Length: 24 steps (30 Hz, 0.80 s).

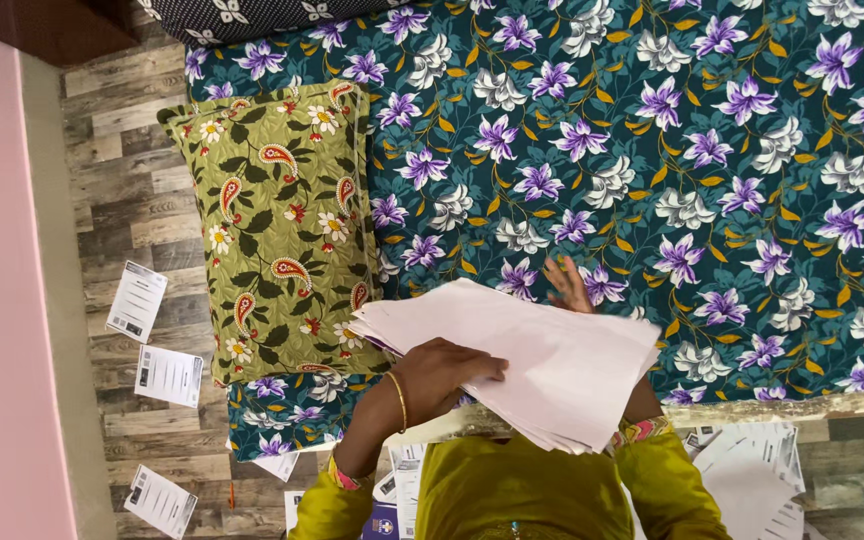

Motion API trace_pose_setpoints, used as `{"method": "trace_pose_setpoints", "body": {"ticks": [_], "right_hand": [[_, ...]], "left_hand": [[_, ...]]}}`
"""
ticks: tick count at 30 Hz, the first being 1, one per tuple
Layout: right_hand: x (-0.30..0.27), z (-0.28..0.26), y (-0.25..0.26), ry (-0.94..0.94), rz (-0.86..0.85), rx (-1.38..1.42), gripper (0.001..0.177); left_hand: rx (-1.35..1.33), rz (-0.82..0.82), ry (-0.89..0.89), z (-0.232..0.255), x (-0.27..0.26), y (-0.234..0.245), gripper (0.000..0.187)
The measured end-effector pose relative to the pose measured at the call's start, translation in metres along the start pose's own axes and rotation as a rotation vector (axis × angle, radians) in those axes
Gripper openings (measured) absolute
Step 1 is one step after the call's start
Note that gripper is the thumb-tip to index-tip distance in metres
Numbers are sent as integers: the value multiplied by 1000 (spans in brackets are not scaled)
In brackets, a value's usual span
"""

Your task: The person picks up documents from the floor and a bed, gathers them into a stack, and places the stack onto a shelf.

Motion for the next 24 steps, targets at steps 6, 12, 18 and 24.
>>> {"method": "trace_pose_setpoints", "body": {"ticks": [6,12,18,24], "right_hand": [[-20,-15,28,136,44,-140,37],[-23,-17,31,212,35,-256,17],[-4,83,44,41,196,-278,18],[-11,117,65,24,341,-127,17]], "left_hand": [[-118,251,74,-47,3,-33,56],[-511,559,189,-114,-10,-106,35],[-785,806,383,-219,3,-222,26],[-748,937,369,-256,7,-246,20]]}}
Point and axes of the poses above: each hand's wrist, its own x-axis towards the middle knuckle, its own y-axis out of the back of the hand, z = x × y, the point moved 1 cm from there along x, towards the middle knuckle, and after that the axes turned 7 degrees about x, right-handed, at the moved point
